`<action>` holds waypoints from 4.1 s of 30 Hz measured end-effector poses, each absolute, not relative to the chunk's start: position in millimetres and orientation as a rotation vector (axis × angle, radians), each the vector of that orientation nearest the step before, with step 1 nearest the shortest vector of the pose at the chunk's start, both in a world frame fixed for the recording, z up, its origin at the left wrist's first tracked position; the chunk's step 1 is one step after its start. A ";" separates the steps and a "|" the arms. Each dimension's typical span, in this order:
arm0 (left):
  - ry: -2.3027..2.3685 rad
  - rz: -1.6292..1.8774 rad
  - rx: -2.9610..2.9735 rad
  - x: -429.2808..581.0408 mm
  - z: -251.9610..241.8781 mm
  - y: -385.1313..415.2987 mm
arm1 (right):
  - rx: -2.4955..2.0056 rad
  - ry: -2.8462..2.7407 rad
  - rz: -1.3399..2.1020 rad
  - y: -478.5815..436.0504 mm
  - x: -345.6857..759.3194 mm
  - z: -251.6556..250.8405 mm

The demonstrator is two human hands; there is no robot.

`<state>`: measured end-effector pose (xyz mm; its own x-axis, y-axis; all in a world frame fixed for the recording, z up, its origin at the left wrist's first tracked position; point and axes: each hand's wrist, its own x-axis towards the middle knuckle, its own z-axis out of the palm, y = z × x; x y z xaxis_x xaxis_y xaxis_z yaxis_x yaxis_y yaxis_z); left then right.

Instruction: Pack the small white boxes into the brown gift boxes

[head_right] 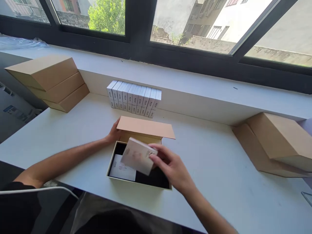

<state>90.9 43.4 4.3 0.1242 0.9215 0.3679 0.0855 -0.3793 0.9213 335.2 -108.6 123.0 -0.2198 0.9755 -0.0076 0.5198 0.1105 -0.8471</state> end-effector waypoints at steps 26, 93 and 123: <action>0.959 1.337 1.640 94.9 3.7 44.6 | -1.756 -1.684 0.573 132.2 348.1 165.6; 0.986 1.386 1.676 88.8 -6.6 47.8 | -1.574 -2.029 0.472 -117.0 358.7 143.8; 1.023 1.354 1.715 88.8 -1.6 45.3 | -1.071 -2.888 0.509 -114.7 332.3 111.2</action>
